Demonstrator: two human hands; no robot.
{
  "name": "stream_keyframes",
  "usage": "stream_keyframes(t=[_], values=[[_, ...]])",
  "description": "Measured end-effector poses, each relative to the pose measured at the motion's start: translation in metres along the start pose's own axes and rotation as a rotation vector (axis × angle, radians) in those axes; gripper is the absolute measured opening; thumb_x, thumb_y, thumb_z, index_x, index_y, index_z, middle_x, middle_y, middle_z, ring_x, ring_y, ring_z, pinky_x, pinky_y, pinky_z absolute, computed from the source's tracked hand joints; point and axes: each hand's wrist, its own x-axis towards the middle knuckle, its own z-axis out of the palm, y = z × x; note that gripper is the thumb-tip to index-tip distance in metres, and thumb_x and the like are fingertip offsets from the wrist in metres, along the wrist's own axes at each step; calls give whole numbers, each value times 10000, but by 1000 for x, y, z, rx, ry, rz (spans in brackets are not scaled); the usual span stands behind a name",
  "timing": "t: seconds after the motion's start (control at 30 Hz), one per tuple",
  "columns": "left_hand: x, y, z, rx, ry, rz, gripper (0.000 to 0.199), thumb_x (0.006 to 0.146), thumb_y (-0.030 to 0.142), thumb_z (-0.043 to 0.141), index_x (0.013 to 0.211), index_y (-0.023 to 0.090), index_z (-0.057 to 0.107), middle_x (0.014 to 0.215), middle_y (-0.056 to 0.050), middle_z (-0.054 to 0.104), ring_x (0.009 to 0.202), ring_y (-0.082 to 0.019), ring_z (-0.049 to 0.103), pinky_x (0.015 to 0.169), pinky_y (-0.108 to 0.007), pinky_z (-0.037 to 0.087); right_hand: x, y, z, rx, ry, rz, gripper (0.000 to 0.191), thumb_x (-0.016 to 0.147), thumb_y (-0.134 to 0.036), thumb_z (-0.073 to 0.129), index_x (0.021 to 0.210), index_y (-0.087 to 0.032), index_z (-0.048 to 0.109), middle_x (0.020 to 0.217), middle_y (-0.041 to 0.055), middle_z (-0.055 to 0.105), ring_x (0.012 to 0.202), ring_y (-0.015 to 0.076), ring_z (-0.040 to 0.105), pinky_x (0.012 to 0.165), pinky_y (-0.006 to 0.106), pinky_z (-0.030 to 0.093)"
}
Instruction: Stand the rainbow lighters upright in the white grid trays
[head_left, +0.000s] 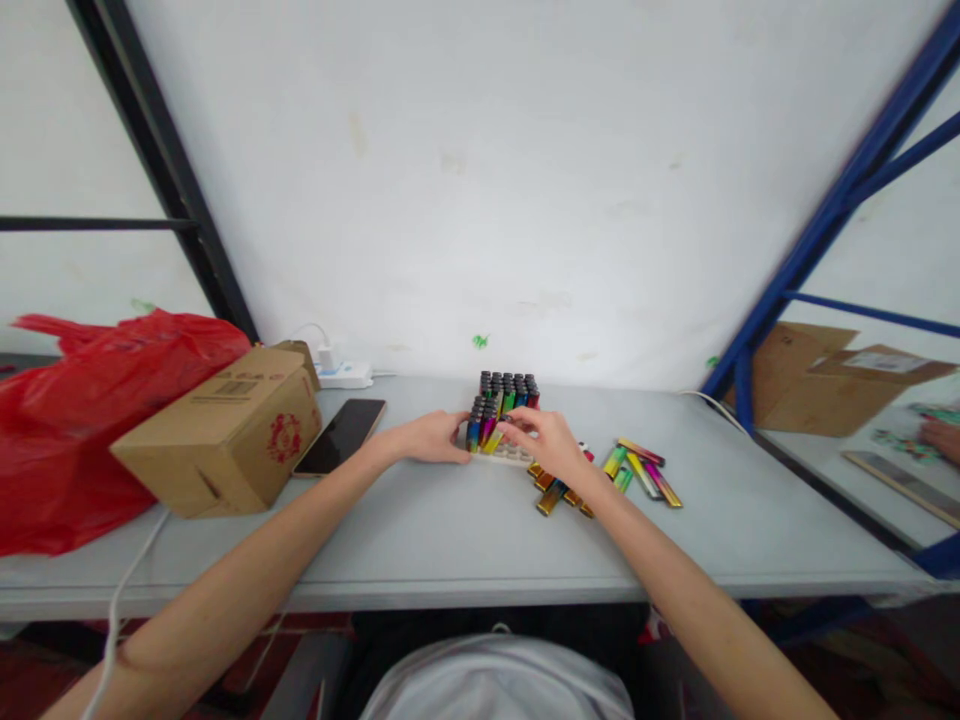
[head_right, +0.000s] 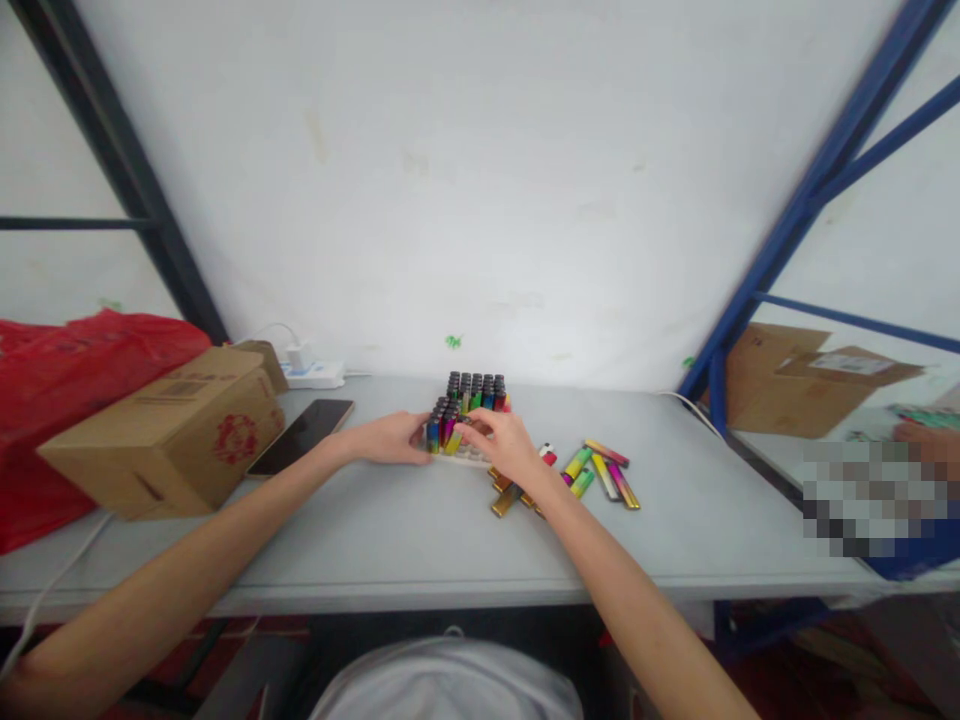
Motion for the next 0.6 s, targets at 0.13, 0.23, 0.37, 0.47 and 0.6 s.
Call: stream_keyframes(t=[0.13,0.23,0.37,0.47,0.6], values=[[0,0,0,-2,1,-4,557,748,443,649,1225,162,591,828,-28,705,699,-209,651,575,-268,409,0,3,7,14,-61,15,271,989,-453,608,1021,-194,681,797,32,784,695,190,739,680,274,544],[1,0,0,7,-4,-18,551,747,451,651,1207,154,591,828,-32,703,703,-210,651,581,-270,414,1,4,9,-93,-72,-37,270,1013,-438,580,954,-192,676,793,35,774,684,173,714,654,255,501],[0,-1,1,3,1,-3,565,747,441,651,1236,166,584,864,-31,716,731,-212,664,604,-269,427,4,0,11,-332,-99,-134,315,1020,-463,567,920,-184,673,796,42,740,692,159,657,642,248,427],[-1,-1,0,-13,4,14,576,750,436,655,1256,172,581,877,-32,721,743,-213,670,607,-268,431,5,-3,8,-417,-153,-97,405,983,-546,590,811,-188,669,729,35,701,654,154,615,613,248,381],[-1,-1,-1,-11,-6,6,577,759,436,644,1256,150,578,871,-42,720,743,-217,672,603,-272,433,5,7,-13,-449,-49,-15,542,1053,-560,410,723,-203,652,651,31,652,616,161,588,641,269,393]])
